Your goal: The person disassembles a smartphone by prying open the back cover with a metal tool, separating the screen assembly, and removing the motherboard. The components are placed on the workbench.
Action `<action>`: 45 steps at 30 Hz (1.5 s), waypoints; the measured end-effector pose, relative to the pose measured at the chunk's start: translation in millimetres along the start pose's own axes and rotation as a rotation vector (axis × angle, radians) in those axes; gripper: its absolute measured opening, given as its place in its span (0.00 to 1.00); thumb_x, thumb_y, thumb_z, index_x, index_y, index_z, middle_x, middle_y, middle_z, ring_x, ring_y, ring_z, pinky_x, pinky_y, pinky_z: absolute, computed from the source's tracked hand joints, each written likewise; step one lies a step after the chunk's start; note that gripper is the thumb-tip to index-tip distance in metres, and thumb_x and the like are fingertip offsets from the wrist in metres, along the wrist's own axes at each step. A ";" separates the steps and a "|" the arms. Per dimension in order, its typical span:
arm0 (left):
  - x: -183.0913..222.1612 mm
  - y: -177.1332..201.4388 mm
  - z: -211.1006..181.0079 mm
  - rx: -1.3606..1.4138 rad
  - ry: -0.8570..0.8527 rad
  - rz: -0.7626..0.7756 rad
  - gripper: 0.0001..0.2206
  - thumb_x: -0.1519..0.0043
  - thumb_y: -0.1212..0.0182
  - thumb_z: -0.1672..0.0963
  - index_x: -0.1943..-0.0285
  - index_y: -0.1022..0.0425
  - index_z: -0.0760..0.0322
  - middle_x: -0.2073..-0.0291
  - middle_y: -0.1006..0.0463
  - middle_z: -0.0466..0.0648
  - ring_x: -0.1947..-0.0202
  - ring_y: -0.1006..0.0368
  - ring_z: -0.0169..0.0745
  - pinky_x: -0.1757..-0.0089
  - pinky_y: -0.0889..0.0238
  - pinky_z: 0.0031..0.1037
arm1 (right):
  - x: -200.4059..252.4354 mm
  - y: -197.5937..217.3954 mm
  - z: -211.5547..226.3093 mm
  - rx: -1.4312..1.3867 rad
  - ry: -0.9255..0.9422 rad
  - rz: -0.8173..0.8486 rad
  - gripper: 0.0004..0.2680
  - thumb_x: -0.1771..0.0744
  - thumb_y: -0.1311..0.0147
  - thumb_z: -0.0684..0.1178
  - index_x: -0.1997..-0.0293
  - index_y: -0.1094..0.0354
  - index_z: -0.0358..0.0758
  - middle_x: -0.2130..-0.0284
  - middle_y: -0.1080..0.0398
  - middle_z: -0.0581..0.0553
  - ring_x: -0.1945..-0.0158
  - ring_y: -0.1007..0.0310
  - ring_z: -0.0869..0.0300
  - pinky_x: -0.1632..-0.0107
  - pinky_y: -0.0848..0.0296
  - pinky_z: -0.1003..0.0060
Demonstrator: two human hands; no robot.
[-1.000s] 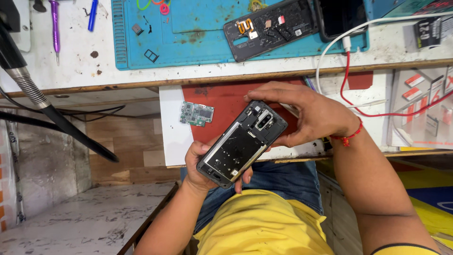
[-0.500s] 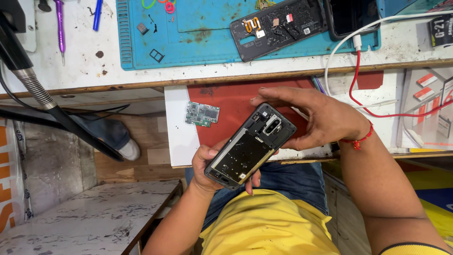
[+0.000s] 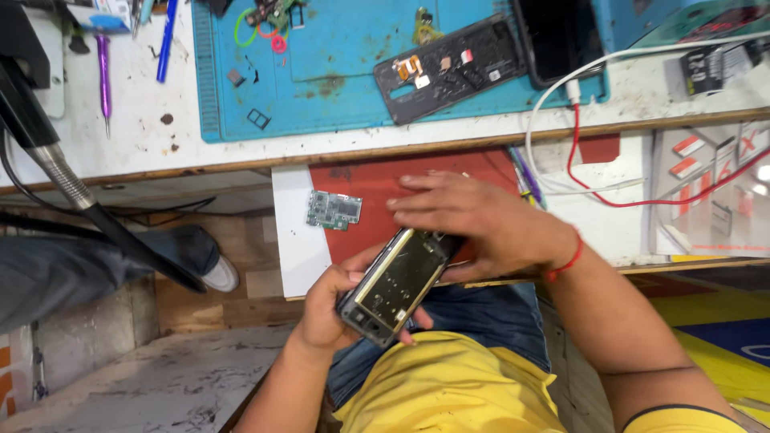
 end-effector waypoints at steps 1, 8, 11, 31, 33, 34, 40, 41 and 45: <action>2.2 -1.2 -2.7 -0.020 -0.006 -0.032 0.37 0.39 0.54 0.51 0.21 0.52 0.76 0.39 0.30 0.70 0.55 0.22 0.71 0.62 0.23 0.47 | -0.9 -2.4 4.8 0.098 -0.008 0.002 0.32 0.43 0.26 0.54 0.34 0.37 0.41 0.36 0.35 0.41 0.28 0.42 0.43 0.28 0.47 0.41; 19.6 -10.6 -26.8 -0.612 -0.175 -0.184 0.30 0.38 0.53 0.54 0.27 0.38 0.80 0.39 0.24 0.69 0.45 0.24 0.61 0.49 0.33 0.39 | 2.3 -4.7 22.8 0.059 0.061 -0.165 0.26 0.39 0.30 0.52 0.35 0.36 0.40 0.41 0.32 0.40 0.32 0.33 0.44 0.30 0.32 0.46; 20.6 -21.3 -41.7 -1.039 -0.427 -0.414 0.24 0.35 0.49 0.55 0.33 0.30 0.78 0.40 0.22 0.66 0.43 0.24 0.54 0.46 0.33 0.36 | 13.1 -10.5 17.5 -0.027 0.021 -0.258 0.25 0.39 0.30 0.51 0.37 0.36 0.40 0.42 0.31 0.39 0.33 0.30 0.43 0.33 0.28 0.51; -5.0 -96.7 -70.3 -1.619 -0.981 -0.469 0.27 0.48 0.21 0.58 0.39 0.23 0.71 0.37 0.25 0.61 0.38 0.24 0.52 0.40 0.30 0.35 | 21.2 -11.5 21.3 -0.388 -0.116 -0.469 0.18 0.31 0.40 0.42 0.33 0.35 0.34 0.36 0.29 0.36 0.37 0.24 0.51 0.34 0.26 0.60; -20.1 -90.6 -72.2 -1.590 -0.978 -0.487 0.25 0.44 0.21 0.58 0.38 0.23 0.70 0.36 0.26 0.59 0.38 0.24 0.51 0.40 0.29 0.33 | 23.4 -5.9 28.5 -0.130 -0.136 -0.533 0.14 0.33 0.44 0.38 0.39 0.31 0.33 0.45 0.24 0.37 0.44 0.18 0.52 0.41 0.20 0.62; -26.2 -88.2 -72.9 -1.563 -0.983 -0.481 0.23 0.41 0.21 0.58 0.38 0.23 0.68 0.35 0.26 0.58 0.37 0.23 0.51 0.40 0.28 0.32 | 22.4 -5.4 31.2 -0.103 -0.159 -0.524 0.15 0.33 0.44 0.37 0.39 0.31 0.32 0.46 0.24 0.37 0.46 0.18 0.52 0.43 0.19 0.63; -45.9 -86.8 -70.6 -1.440 -1.016 -0.467 0.19 0.34 0.24 0.55 0.36 0.23 0.60 0.33 0.31 0.53 0.43 0.22 0.41 0.45 0.25 0.27 | 12.3 1.5 37.1 0.105 -0.284 -0.526 0.16 0.35 0.42 0.36 0.40 0.31 0.30 0.51 0.23 0.36 0.52 0.17 0.53 0.48 0.17 0.65; -46.9 -86.9 -69.3 -1.414 -1.011 -0.459 0.19 0.34 0.25 0.55 0.36 0.23 0.59 0.33 0.31 0.52 0.45 0.22 0.40 0.45 0.24 0.26 | 12.0 0.6 38.5 0.118 -0.291 -0.533 0.16 0.35 0.42 0.36 0.41 0.31 0.30 0.51 0.23 0.36 0.52 0.17 0.53 0.49 0.18 0.65; -45.5 -86.9 -67.4 -1.462 -1.021 -0.485 0.19 0.33 0.25 0.54 0.35 0.23 0.58 0.34 0.30 0.50 0.45 0.23 0.39 0.45 0.25 0.26 | 8.2 0.1 44.8 0.217 -0.311 -0.556 0.15 0.36 0.41 0.35 0.43 0.30 0.31 0.55 0.22 0.37 0.54 0.17 0.51 0.52 0.19 0.64</action>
Point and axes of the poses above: each hand's wrist, its own x-axis away from the middle knuckle, its own y-axis out of the back of the hand, z = x × y, the point moved 4 cm from there along -x, towards the middle knuckle
